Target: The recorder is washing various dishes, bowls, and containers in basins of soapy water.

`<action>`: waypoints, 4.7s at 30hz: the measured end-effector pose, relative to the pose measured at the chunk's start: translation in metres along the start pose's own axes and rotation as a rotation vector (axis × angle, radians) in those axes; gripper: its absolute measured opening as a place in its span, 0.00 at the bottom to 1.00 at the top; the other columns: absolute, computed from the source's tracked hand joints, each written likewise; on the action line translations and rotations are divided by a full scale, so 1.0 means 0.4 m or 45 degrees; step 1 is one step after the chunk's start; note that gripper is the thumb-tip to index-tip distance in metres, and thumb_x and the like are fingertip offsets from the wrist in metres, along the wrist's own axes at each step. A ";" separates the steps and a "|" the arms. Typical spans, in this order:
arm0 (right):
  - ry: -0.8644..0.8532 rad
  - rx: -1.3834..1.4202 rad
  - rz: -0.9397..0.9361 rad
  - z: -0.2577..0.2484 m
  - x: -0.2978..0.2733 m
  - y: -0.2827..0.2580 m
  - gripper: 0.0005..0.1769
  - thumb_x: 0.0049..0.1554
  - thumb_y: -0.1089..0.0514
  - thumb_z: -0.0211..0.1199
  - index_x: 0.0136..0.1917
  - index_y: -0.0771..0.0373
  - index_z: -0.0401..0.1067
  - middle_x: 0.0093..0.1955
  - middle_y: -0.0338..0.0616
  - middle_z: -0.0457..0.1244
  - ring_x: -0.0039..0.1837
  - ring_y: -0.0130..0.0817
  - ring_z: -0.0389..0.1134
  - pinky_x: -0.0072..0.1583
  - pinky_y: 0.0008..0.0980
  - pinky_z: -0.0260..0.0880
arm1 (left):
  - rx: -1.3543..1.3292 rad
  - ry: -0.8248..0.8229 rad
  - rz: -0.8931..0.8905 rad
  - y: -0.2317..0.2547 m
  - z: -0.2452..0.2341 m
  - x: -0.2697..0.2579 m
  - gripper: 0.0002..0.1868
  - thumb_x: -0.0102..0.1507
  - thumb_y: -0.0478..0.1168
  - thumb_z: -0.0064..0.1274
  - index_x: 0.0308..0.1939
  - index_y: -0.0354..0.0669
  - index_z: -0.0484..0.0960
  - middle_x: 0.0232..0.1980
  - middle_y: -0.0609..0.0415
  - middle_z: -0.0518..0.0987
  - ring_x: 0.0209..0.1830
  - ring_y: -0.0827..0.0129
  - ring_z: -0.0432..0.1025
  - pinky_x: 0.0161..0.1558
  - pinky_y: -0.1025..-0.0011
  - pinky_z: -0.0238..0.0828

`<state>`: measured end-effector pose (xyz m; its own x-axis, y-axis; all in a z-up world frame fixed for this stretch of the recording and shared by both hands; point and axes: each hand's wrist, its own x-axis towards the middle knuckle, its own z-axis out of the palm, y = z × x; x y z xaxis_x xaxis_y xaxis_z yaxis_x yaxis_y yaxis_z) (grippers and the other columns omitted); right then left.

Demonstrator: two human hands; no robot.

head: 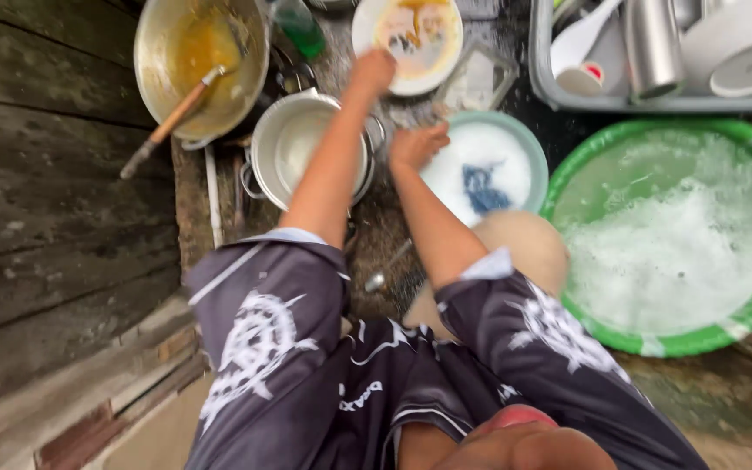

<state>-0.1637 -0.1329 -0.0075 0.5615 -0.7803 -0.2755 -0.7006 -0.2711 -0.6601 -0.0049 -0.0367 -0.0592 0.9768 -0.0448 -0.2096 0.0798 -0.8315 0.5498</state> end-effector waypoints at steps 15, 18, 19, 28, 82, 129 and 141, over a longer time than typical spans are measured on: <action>-0.558 -0.125 -0.397 -0.146 -0.143 0.167 0.31 0.58 0.57 0.58 0.72 0.69 0.60 0.58 0.73 0.65 0.61 0.68 0.67 0.61 0.57 0.66 | -0.199 -0.378 -0.392 0.092 0.445 -0.043 0.27 0.59 0.49 0.51 0.57 0.36 0.76 0.59 0.37 0.75 0.56 0.47 0.71 0.57 0.52 0.65; -0.678 -0.073 -0.518 -0.208 -0.237 0.178 0.31 0.55 0.61 0.61 0.71 0.69 0.61 0.60 0.73 0.64 0.62 0.68 0.65 0.62 0.55 0.65 | -0.550 -0.203 -0.662 0.087 0.480 -0.045 0.28 0.57 0.45 0.56 0.59 0.39 0.73 0.53 0.38 0.79 0.48 0.49 0.76 0.49 0.57 0.73; -0.742 -0.091 -0.541 -0.213 -0.261 0.195 0.31 0.54 0.61 0.62 0.69 0.69 0.61 0.59 0.72 0.64 0.62 0.67 0.65 0.63 0.54 0.65 | -0.715 -0.088 -0.820 0.080 0.488 -0.042 0.29 0.56 0.43 0.58 0.60 0.40 0.72 0.51 0.39 0.81 0.43 0.51 0.79 0.45 0.59 0.76; -0.977 -0.304 -0.600 -0.238 -0.404 0.318 0.27 0.57 0.65 0.58 0.69 0.69 0.60 0.61 0.66 0.61 0.61 0.65 0.65 0.61 0.52 0.67 | -1.216 0.026 -1.036 0.104 0.464 -0.070 0.25 0.57 0.33 0.56 0.59 0.47 0.77 0.42 0.42 0.83 0.22 0.60 0.77 0.18 0.65 0.74; -0.405 1.284 0.012 -0.388 0.699 0.152 0.44 0.69 0.67 0.46 0.84 0.48 0.20 0.79 0.35 0.53 0.72 0.25 0.64 0.59 0.40 0.82 | -1.807 0.424 -0.400 0.569 0.289 0.041 0.26 0.61 0.53 0.63 0.45 0.29 0.79 0.40 0.51 0.82 0.40 0.68 0.74 0.45 0.69 0.72; -0.581 1.343 0.225 -0.285 0.821 -0.015 0.17 0.63 0.64 0.68 0.52 0.67 0.59 0.48 0.49 0.65 0.44 0.40 0.73 0.49 0.45 0.84 | -1.843 0.295 -0.352 0.374 0.147 0.230 0.24 0.60 0.48 0.63 0.51 0.32 0.79 0.48 0.40 0.82 0.44 0.59 0.79 0.48 0.59 0.78; -0.639 1.169 -0.022 -0.215 0.924 -0.036 0.09 0.66 0.63 0.64 0.55 0.70 0.67 0.49 0.51 0.69 0.44 0.37 0.76 0.45 0.37 0.85 | -1.697 0.460 -0.469 0.346 0.180 0.280 0.23 0.65 0.50 0.58 0.45 0.29 0.77 0.41 0.47 0.80 0.40 0.63 0.73 0.45 0.61 0.74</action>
<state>0.0161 -0.4656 -0.0397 0.8338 -0.4000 -0.3804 -0.2047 0.4160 -0.8860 0.1010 -0.1967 -0.0648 0.8394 0.3651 -0.4025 0.2622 0.3767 0.8884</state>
